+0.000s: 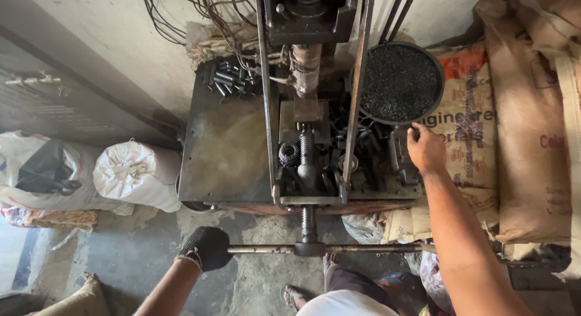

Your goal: The person operates a manual press machine in a workshop. They place small metal pieces into the press, operate the lever to shape them, and then remove the finished pieces, repeating the process.

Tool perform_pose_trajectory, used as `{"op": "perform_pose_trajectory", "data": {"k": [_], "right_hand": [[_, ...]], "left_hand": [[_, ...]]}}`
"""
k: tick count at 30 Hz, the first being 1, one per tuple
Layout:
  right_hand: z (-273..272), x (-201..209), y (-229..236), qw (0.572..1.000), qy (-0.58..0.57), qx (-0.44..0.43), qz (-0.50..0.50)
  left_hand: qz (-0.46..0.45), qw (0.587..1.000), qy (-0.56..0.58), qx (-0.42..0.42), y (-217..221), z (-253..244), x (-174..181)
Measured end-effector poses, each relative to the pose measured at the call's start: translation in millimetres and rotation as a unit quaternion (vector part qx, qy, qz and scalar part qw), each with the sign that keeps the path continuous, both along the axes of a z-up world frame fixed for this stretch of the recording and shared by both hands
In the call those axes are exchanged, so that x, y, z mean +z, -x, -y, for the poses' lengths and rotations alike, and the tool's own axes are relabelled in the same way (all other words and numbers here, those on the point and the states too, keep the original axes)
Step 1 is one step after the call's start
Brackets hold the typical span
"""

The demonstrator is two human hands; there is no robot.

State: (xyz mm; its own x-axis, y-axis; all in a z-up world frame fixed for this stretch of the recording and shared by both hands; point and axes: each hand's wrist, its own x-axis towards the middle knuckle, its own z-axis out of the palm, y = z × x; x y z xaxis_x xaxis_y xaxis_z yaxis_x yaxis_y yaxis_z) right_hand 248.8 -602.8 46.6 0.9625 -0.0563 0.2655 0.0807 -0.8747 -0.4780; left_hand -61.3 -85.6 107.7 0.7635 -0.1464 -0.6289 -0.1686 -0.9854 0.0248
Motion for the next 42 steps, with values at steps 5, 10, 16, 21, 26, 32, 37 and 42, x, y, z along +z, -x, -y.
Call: {"op": "perform_pose_trajectory", "data": {"k": [5,10,16,21,26,32,37,42], "right_hand": [[0.0,0.9,0.1,1.000,-0.001,-0.007,-0.017],[-1.5,5.8,2.3,0.999,-0.001,-0.014,-0.031],[-7.7,19.7,6.8,0.999,-0.002,-0.021,-0.049],[-9.9,24.7,6.5,0.991,0.022,-0.059,-0.119],[-5.1,13.2,4.9,0.999,0.013,-0.020,-0.037],[-3.5,8.8,4.5,0.999,0.009,-0.025,-0.031],[-5.3,14.1,6.6,0.999,-0.006,-0.029,-0.031],[-7.3,19.8,9.4,0.999,-0.028,-0.005,-0.016]], "left_hand": [[0.021,0.999,0.029,-0.017,2.2,-1.3,0.2],[0.005,1.000,0.007,-0.020,1.4,-1.3,-1.3],[0.023,0.999,0.018,-0.029,3.8,-1.7,-2.0],[0.041,0.997,0.041,-0.047,4.1,-7.2,-3.8],[0.061,0.995,0.072,-0.039,7.0,-9.9,-7.2],[0.028,0.997,0.048,-0.057,4.8,-10.5,-6.7],[0.040,0.996,0.059,-0.045,5.5,-9.9,-6.9],[0.084,0.992,0.080,-0.057,8.5,-11.5,-9.5]]}}
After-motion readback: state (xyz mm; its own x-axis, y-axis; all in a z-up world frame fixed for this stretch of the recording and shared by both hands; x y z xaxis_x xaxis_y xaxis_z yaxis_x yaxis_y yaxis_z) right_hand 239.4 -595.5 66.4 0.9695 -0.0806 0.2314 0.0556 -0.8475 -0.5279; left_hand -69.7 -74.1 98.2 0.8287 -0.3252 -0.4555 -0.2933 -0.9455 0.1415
